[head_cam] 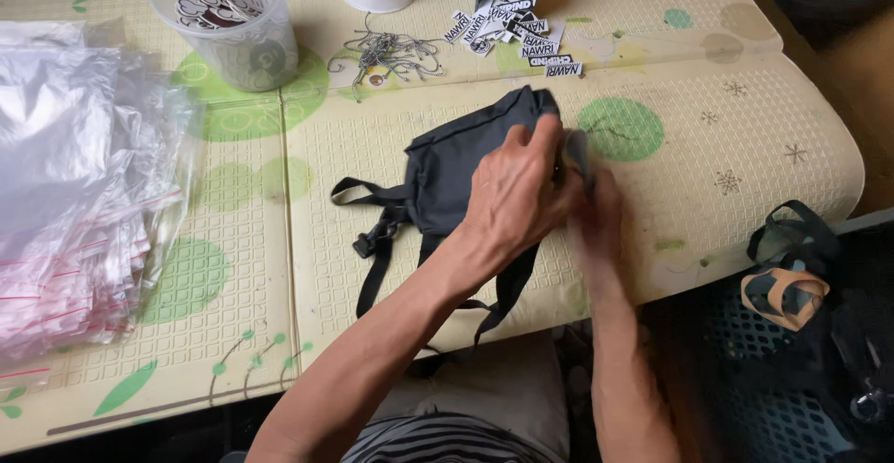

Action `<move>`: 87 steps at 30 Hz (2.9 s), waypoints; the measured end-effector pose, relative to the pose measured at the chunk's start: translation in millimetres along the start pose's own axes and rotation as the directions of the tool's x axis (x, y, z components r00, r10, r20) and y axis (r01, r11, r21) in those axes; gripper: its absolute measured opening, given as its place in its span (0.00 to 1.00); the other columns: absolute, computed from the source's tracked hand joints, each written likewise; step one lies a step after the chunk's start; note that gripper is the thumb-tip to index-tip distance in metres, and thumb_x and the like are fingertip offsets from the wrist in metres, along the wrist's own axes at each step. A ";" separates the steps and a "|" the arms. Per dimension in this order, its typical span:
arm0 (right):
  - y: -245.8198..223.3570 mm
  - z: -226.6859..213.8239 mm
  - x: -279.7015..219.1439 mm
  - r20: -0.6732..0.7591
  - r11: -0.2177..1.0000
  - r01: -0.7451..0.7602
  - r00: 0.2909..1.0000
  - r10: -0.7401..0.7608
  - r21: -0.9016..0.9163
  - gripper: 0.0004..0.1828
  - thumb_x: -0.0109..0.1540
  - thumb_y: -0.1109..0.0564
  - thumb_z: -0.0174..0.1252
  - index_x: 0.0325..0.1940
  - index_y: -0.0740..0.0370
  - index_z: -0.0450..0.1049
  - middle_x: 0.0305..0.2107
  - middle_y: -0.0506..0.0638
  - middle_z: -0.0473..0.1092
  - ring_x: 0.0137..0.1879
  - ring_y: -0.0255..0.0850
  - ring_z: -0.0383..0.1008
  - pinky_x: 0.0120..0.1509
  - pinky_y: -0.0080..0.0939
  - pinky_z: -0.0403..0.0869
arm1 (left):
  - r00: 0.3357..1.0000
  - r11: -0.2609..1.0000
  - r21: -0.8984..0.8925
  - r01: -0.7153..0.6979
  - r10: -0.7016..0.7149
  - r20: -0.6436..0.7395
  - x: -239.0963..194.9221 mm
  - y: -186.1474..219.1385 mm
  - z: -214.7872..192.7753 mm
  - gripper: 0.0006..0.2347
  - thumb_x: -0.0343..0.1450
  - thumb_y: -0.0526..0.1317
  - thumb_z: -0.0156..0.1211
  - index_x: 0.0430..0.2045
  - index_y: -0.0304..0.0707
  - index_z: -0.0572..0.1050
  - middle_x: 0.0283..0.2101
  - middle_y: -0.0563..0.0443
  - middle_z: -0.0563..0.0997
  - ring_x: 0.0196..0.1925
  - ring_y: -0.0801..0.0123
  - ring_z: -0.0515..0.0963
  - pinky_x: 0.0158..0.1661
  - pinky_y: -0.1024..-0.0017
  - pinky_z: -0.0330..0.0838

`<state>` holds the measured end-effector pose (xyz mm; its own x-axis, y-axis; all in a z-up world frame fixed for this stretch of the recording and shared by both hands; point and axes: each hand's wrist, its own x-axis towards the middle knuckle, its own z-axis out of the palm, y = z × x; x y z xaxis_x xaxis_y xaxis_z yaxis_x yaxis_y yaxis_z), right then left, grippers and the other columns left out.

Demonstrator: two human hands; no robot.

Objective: The person cleans a small black shoulder bag using a light blue plastic spoon, wiping the exterior and interior surfaces. They then attach a small metal chain to the bag's strap and place a sticker on the front of the bag.

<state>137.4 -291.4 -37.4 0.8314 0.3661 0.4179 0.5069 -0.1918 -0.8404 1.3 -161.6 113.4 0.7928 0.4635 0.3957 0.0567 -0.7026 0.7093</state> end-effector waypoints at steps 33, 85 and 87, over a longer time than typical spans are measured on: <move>-176.8 127.3 -33.6 0.706 0.862 0.505 0.627 -0.329 -0.046 0.11 0.70 0.50 0.52 0.50 0.49 0.80 0.29 0.53 0.73 0.36 0.56 0.78 0.40 0.53 0.78 | 0.835 0.904 -0.324 0.277 -0.394 -0.384 -124.4 -175.7 -113.3 0.11 0.63 0.33 0.68 0.36 0.33 0.77 0.35 0.39 0.82 0.37 0.52 0.86 0.36 0.65 0.82; -130.9 155.9 21.9 0.580 0.856 0.466 0.770 -0.268 -0.224 0.16 0.64 0.53 0.61 0.56 0.48 0.80 0.32 0.50 0.74 0.40 0.50 0.79 0.44 0.47 0.77 | 0.941 0.967 0.228 0.112 -0.030 -0.336 -121.5 -180.8 -94.9 0.20 0.64 0.45 0.68 0.49 0.39 0.79 0.41 0.46 0.69 0.43 0.50 0.75 0.46 0.57 0.73; -118.8 123.6 33.5 0.543 0.802 0.435 0.822 -0.168 -0.409 0.16 0.64 0.58 0.59 0.56 0.53 0.81 0.33 0.54 0.74 0.41 0.55 0.79 0.45 0.53 0.76 | 0.939 0.965 0.232 0.123 -0.037 -0.341 -120.3 -179.9 -95.0 0.20 0.63 0.45 0.69 0.49 0.39 0.79 0.41 0.46 0.69 0.42 0.51 0.74 0.46 0.58 0.72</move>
<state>76.9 -143.8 33.8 0.4747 0.8283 0.2977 0.8613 -0.3674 -0.3509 -162.0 -39.6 -6.3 0.5355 0.6459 0.5441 0.2928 -0.7463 0.5977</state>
